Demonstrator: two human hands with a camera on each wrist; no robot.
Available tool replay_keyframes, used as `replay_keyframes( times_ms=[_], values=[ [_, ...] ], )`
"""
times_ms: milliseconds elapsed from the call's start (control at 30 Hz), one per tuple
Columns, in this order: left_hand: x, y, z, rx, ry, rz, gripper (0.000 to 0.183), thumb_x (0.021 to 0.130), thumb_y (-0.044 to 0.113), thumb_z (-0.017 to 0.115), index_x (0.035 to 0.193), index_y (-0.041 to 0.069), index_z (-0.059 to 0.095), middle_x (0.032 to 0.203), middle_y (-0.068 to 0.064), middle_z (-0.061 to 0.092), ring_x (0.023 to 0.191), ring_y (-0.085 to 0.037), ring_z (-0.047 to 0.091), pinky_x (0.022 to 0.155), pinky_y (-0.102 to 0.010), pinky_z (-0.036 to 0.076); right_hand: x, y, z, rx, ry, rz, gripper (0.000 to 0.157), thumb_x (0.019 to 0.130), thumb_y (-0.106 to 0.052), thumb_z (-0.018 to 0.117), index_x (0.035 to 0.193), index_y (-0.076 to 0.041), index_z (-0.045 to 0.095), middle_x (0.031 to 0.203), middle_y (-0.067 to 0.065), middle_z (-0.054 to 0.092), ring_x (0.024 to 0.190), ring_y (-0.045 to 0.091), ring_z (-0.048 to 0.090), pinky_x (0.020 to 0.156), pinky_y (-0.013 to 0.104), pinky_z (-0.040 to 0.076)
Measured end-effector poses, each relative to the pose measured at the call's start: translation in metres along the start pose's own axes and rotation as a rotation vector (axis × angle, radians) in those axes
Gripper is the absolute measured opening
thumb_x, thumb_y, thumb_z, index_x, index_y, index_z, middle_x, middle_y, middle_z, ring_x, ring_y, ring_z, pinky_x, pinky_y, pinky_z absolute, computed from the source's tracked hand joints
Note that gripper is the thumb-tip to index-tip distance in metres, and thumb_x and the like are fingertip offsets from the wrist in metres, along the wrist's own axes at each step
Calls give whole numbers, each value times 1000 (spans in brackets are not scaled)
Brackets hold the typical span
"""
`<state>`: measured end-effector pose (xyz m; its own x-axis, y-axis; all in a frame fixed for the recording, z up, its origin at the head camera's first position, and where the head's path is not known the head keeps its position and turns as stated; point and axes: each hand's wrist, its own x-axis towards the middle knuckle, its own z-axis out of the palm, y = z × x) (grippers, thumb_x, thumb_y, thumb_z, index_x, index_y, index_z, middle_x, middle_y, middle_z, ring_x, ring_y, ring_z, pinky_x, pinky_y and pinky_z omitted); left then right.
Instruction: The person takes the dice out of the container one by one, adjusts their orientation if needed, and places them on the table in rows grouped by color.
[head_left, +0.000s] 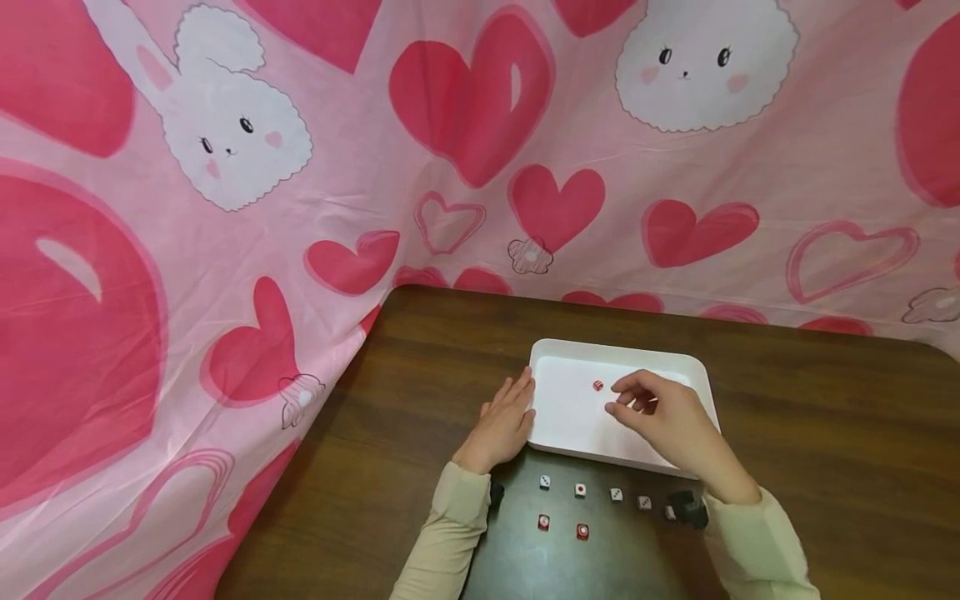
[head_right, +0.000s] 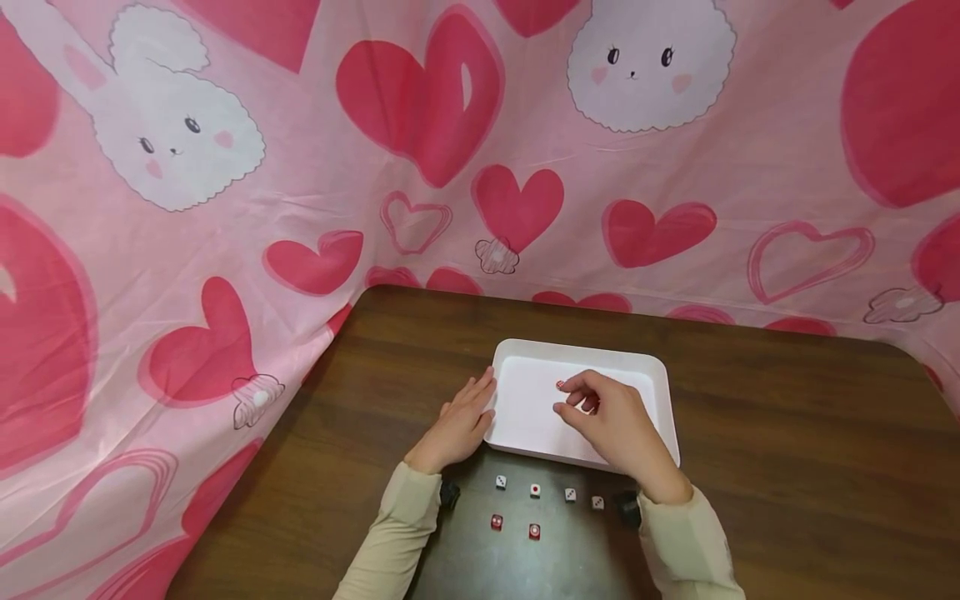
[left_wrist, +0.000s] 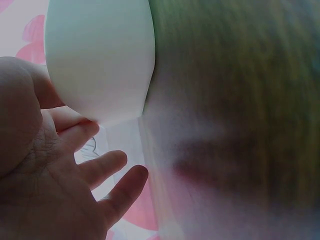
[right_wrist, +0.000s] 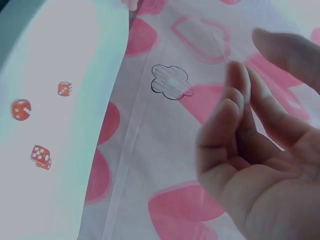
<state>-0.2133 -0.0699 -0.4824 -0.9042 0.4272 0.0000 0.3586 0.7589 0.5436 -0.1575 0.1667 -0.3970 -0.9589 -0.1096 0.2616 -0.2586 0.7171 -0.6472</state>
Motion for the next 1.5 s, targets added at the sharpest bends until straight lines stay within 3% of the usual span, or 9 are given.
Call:
replay_keyframes(
  times_ms=[267, 533, 733, 867, 1133, 1300, 1500],
  values=[
    [0, -1, 1, -3, -1, -8, 53, 103, 23, 44, 152, 11, 28, 163, 6, 13, 150, -28, 18, 109, -65, 25, 24, 12, -4, 86, 82, 0, 16, 84, -14, 74, 97, -8, 69, 82, 4, 70, 69, 1, 57, 64, 17, 49],
    [-1, -1, 0, -8, 1, 8, 53, 103, 23, 43, 152, 10, 29, 163, 6, 13, 149, -29, 18, 108, -65, 25, 41, 27, -2, 245, 13, 155, 30, 92, -29, 66, 112, -6, 65, 99, 11, 66, 84, 10, 55, 58, 25, 50],
    [-1, -1, 0, -10, 3, 14, 53, 103, 23, 44, 152, 10, 29, 163, 5, 13, 149, -29, 18, 109, -65, 26, 52, 38, -1, 251, -67, 256, 46, 94, -42, 60, 122, -6, 60, 114, 16, 63, 96, 26, 55, 74, 27, 47],
    [-1, -1, 1, -12, -1, 12, 53, 103, 23, 44, 152, 11, 29, 163, 5, 14, 149, -29, 18, 109, -65, 25, 58, 48, 2, 240, -106, 256, 45, 95, -39, 59, 123, -4, 59, 118, 19, 63, 102, 31, 57, 80, 27, 46],
    [-1, -2, 2, -5, -6, 4, 53, 103, 23, 44, 152, 11, 29, 163, 6, 13, 149, -28, 18, 109, -65, 25, 69, 67, 6, 211, -210, 237, 42, 92, -32, 65, 123, -2, 59, 114, 19, 63, 96, 29, 54, 72, 36, 50],
    [-1, -3, 2, -5, -2, 6, 53, 103, 22, 44, 152, 10, 29, 163, 6, 13, 149, -29, 18, 108, -65, 26, 75, 77, 13, 198, -303, 213, 41, 91, -26, 66, 123, -2, 59, 115, 19, 62, 92, 27, 53, 67, 35, 51],
    [-3, -3, 1, 8, 3, 17, 52, 103, 24, 43, 152, 10, 29, 163, 5, 14, 149, -29, 19, 108, -64, 27, 78, 81, 22, 169, -356, 193, 36, 90, -19, 66, 120, 0, 61, 114, 20, 62, 92, 26, 52, 67, 32, 49]
  ],
)
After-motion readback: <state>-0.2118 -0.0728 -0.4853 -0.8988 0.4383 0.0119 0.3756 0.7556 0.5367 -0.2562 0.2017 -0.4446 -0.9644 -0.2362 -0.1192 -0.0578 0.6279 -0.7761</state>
